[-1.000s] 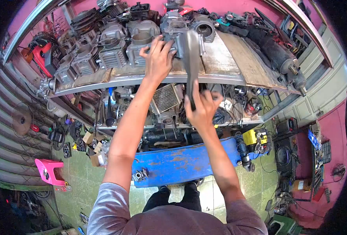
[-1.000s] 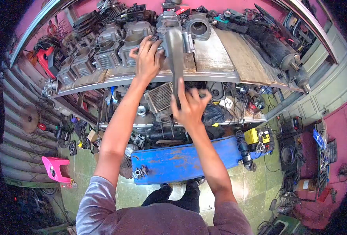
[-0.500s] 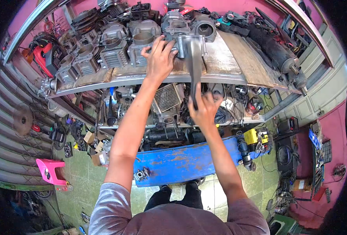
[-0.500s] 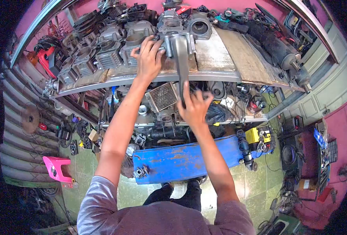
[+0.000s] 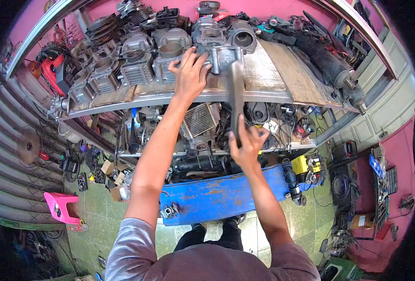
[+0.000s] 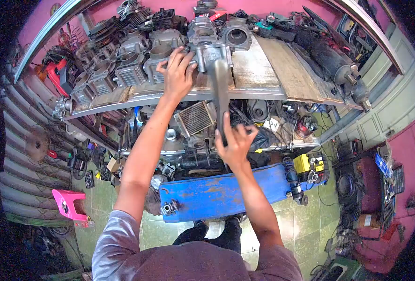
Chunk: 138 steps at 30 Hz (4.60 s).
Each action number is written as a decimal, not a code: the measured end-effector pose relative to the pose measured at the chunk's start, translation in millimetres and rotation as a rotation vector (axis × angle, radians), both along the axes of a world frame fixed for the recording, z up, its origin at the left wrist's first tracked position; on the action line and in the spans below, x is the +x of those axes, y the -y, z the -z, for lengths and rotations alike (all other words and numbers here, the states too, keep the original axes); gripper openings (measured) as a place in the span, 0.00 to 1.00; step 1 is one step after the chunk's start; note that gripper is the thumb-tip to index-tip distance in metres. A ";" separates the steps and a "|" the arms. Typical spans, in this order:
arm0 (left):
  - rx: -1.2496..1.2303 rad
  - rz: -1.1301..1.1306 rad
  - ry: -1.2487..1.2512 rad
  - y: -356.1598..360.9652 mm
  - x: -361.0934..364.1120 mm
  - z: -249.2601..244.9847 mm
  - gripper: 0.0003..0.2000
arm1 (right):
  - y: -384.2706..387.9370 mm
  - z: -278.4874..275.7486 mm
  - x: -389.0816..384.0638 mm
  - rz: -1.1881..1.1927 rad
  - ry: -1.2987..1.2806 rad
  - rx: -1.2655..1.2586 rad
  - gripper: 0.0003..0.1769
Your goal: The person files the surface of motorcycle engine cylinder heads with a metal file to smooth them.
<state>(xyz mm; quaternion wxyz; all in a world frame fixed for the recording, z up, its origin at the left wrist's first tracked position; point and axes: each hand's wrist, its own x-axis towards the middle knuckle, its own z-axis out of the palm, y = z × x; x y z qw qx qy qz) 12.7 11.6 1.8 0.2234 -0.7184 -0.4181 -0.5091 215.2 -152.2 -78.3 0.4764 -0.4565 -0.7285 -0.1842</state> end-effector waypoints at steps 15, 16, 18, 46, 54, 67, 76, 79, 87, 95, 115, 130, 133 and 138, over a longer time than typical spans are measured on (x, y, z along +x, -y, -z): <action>-0.127 0.078 -0.117 38.9 0.8 1.2 0.23 | 5.3 -52.0 31.6 0.099 -0.072 -0.084 0.35; -0.138 0.051 -0.125 42.7 1.3 1.7 0.26 | 8.3 -57.5 33.8 0.092 -0.073 -0.097 0.34; -0.199 -0.018 -0.119 49.0 9.0 0.1 0.29 | 10.9 -72.0 35.8 0.097 -0.031 -0.077 0.35; -0.262 0.001 -0.118 29.4 17.2 13.9 0.36 | -2.8 -58.1 -3.4 0.083 0.011 -0.096 0.36; -0.205 0.007 -0.133 33.4 15.1 18.4 0.35 | 4.1 -107.7 -18.4 0.215 0.199 -0.156 0.34; -0.042 0.010 -0.177 28.1 11.3 29.6 0.35 | 35.5 -80.5 -13.8 0.164 0.260 -0.157 0.34; -0.057 0.013 -0.171 30.4 11.9 28.2 0.35 | 26.2 -76.0 -19.5 0.201 0.283 -0.144 0.37; -0.023 0.039 -0.152 29.6 12.3 28.8 0.35 | 5.1 -73.3 -19.4 0.163 0.248 0.033 0.38; -0.052 0.030 -0.159 31.7 11.3 29.9 0.34 | 22.0 -61.9 -13.0 0.093 0.242 -0.157 0.39; -0.056 0.039 -0.157 25.4 10.1 29.6 0.35 | -23.0 -84.2 -37.3 0.236 0.221 0.002 0.40; -0.117 0.026 -0.174 29.5 10.6 23.8 0.35 | -20.5 -74.7 -44.7 0.168 0.139 0.007 0.41; -0.093 0.095 -0.096 29.6 12.3 25.8 0.34 | 11.8 -63.7 -12.4 0.176 0.153 -0.032 0.42; -0.115 0.057 -0.103 31.3 15.1 22.9 0.34 | -39.1 -83.1 -8.8 0.305 0.122 0.046 0.39; -0.125 0.081 -0.090 29.6 13.9 22.2 0.33 | 16.2 -76.0 -3.8 0.281 0.027 -0.144 0.35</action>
